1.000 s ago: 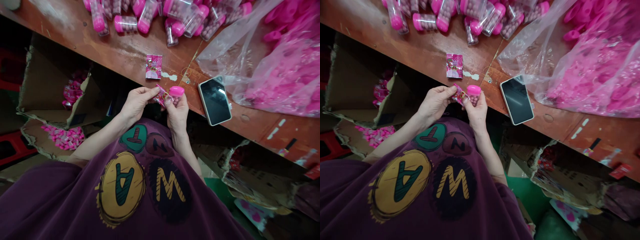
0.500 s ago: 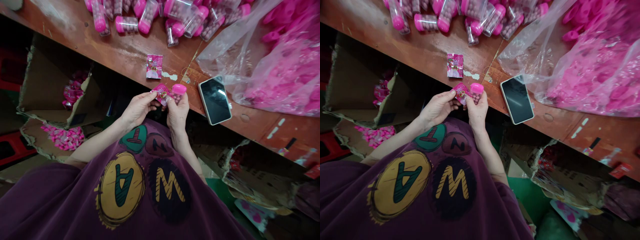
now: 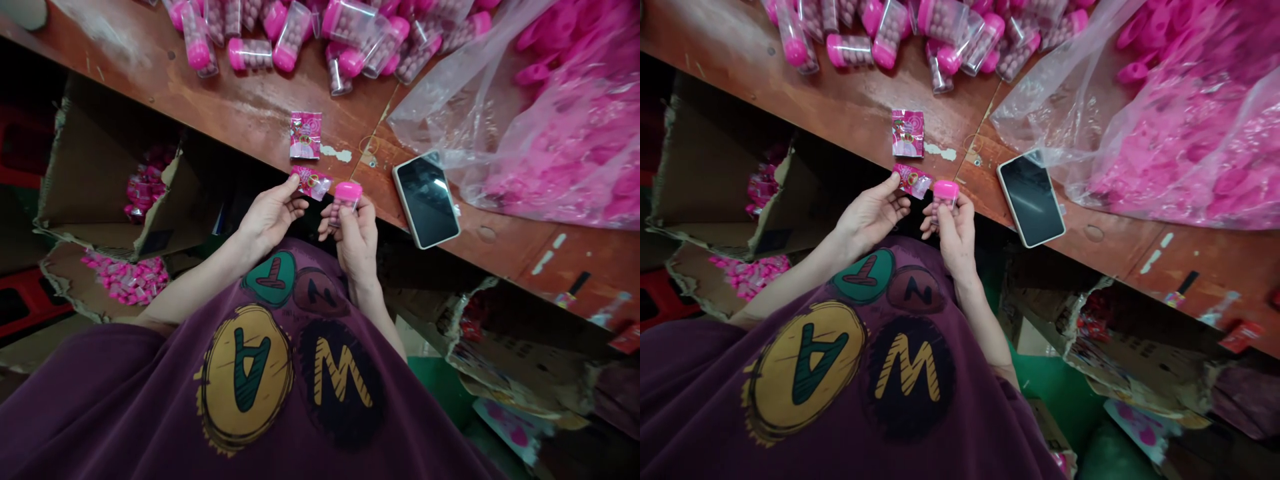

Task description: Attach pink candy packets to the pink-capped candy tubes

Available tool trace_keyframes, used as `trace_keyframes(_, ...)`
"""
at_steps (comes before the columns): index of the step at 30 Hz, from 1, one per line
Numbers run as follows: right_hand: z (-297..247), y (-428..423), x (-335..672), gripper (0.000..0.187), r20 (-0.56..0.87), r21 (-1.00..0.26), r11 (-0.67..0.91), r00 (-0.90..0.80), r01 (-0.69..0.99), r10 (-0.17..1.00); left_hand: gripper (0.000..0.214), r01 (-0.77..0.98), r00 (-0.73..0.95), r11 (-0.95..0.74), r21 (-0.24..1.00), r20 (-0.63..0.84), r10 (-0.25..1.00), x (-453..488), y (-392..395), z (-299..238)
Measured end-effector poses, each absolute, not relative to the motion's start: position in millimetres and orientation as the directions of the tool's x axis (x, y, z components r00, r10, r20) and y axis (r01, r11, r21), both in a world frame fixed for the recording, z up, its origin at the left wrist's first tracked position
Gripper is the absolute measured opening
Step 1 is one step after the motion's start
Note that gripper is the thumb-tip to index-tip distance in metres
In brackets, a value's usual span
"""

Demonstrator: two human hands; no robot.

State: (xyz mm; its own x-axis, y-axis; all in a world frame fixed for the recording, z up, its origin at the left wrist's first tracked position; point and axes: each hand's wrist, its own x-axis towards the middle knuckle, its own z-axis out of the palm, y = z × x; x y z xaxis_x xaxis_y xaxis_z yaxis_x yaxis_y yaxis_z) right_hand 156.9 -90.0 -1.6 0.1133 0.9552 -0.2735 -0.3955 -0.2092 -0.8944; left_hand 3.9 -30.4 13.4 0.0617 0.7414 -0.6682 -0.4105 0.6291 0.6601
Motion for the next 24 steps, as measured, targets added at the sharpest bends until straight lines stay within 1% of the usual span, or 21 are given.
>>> trace_keyframes(3, -2.1, -91.2, 153.5, 0.043, -0.290, -0.893, -0.225, 0.119, -0.389, 0.950, 0.035, -0.414, 0.080, 0.646, 0.641, -0.681, 0.727, 5.2, -30.5, 13.1)
trace_keyframes(7, -4.5, -90.2, 152.8, 0.047, -0.312, -0.894, -0.257, 0.100, -0.366, 0.945, 0.036, -0.383, 0.081, 0.647, 0.660, -0.673, 0.735, 4.8, -30.2, 13.3)
trace_keyframes(12, -6.4, -90.4, 154.6, 0.046, -0.352, -0.875, -0.311, 0.046, -0.372, 0.935, 0.037, -0.376, 0.079, 0.641, 0.669, -0.666, 0.742, -0.1, -27.5, 9.5)
trace_keyframes(16, -5.3, -90.3, 154.1, 0.046, -0.358, -0.870, -0.313, 0.050, -0.381, 0.933, 0.038, -0.379, 0.080, 0.639, 0.669, -0.664, 0.743, -1.8, -26.7, 7.6)
trace_keyframes(24, -8.7, -92.5, 152.2, 0.046, -0.346, -0.894, -0.320, 0.029, -0.313, 0.938, 0.036, -0.376, 0.073, 0.646, 0.664, -0.674, 0.735, 1.3, -26.0, 10.4)
